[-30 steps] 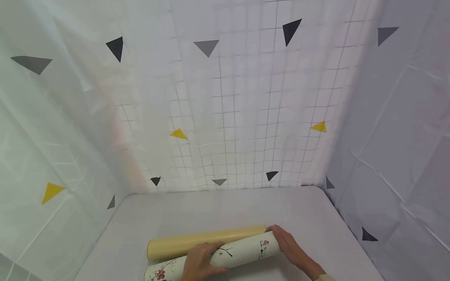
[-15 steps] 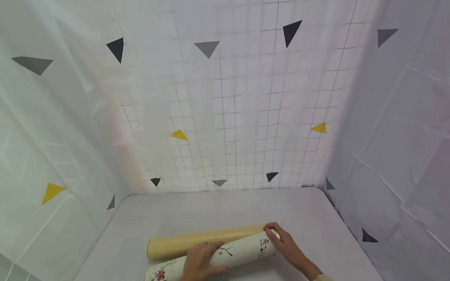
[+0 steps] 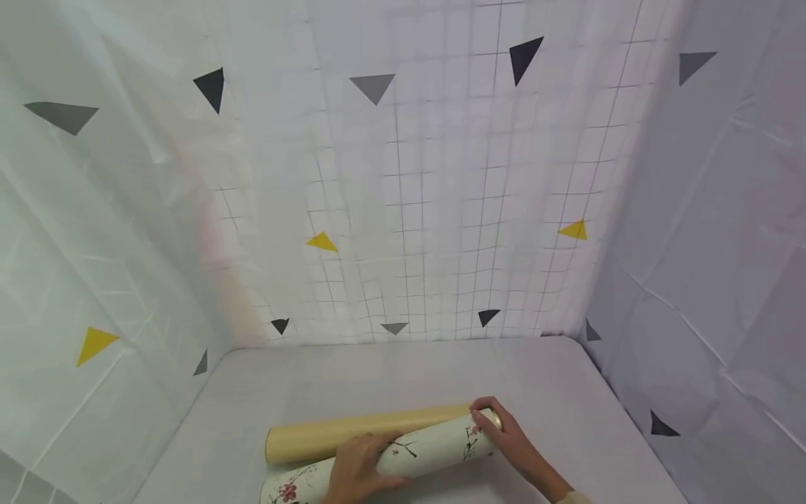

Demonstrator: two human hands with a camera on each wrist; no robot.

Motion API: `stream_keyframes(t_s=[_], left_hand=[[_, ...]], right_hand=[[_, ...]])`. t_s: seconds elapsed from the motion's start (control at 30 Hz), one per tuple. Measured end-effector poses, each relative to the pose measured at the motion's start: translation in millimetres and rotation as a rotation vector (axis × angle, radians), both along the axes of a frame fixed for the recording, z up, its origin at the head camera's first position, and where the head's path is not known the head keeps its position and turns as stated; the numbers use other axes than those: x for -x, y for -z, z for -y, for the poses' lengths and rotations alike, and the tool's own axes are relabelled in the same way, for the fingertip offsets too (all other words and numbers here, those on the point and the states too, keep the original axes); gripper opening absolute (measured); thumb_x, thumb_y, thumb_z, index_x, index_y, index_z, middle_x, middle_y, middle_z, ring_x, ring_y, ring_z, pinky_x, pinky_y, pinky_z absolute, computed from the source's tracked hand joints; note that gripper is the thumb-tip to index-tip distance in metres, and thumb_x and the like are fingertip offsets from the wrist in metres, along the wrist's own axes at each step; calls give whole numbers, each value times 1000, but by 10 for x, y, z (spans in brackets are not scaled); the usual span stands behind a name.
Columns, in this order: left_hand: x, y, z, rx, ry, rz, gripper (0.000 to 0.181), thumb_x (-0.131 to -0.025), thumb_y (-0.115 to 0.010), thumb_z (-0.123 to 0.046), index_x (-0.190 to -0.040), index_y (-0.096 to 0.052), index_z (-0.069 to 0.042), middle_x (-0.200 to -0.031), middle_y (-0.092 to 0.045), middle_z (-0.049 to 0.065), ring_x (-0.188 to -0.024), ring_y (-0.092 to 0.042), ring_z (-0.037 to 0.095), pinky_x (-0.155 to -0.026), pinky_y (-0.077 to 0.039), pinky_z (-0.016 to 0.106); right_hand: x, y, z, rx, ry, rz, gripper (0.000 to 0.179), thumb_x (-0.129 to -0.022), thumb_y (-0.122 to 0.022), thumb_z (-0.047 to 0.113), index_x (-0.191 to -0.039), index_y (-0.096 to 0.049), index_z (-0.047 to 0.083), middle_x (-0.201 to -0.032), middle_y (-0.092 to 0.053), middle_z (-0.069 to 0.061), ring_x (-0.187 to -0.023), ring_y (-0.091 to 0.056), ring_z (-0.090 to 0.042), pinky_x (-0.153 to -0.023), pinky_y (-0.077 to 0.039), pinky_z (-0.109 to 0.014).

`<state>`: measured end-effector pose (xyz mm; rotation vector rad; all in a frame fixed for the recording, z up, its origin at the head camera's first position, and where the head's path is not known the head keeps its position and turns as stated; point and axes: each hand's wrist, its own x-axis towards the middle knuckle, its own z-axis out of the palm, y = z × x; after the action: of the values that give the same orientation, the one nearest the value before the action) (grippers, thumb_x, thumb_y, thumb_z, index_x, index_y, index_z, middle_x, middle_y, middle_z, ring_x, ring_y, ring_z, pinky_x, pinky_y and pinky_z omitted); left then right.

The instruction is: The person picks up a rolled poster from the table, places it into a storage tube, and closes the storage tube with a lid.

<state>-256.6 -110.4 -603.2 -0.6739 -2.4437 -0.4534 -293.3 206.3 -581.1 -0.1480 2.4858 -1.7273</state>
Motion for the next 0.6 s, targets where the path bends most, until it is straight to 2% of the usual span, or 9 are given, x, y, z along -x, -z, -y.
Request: stream_keyframes(t_s=[0.2, 0.4, 0.6], left_hand=[[-15, -46, 9, 2, 2, 9, 76, -55, -89, -70, -117, -75, -30, -96, -80, -12, -75, -69, 3, -63, -50, 19], [-28, -68, 19, 0, 4, 3, 77, -56, -91, -67, -120, -75, -28, -98, -80, -11, -78, -71, 5, -67, -53, 23], [-29, -68, 16, -11, 6, 32, 77, -56, -91, -67, -121, -74, -29, -97, -80, -11, -76, -70, 3, -67, -53, 22]], right_hand=[[2, -50, 35, 26, 21, 60, 40, -107, -51, 38, -130, -52, 5, -133, -55, -14, -96, -54, -10, -76, -48, -26], [12, -86, 36, 53, -16, 68, 41, -108, -48, 38, -133, -49, 6, -138, -50, -17, -102, -53, -13, -79, -47, -27], [-5, -99, 48, 92, -23, 74, 35, -109, -46, 37, -130, -47, 9, -133, -48, -13, -97, -54, -14, -77, -47, -28]])
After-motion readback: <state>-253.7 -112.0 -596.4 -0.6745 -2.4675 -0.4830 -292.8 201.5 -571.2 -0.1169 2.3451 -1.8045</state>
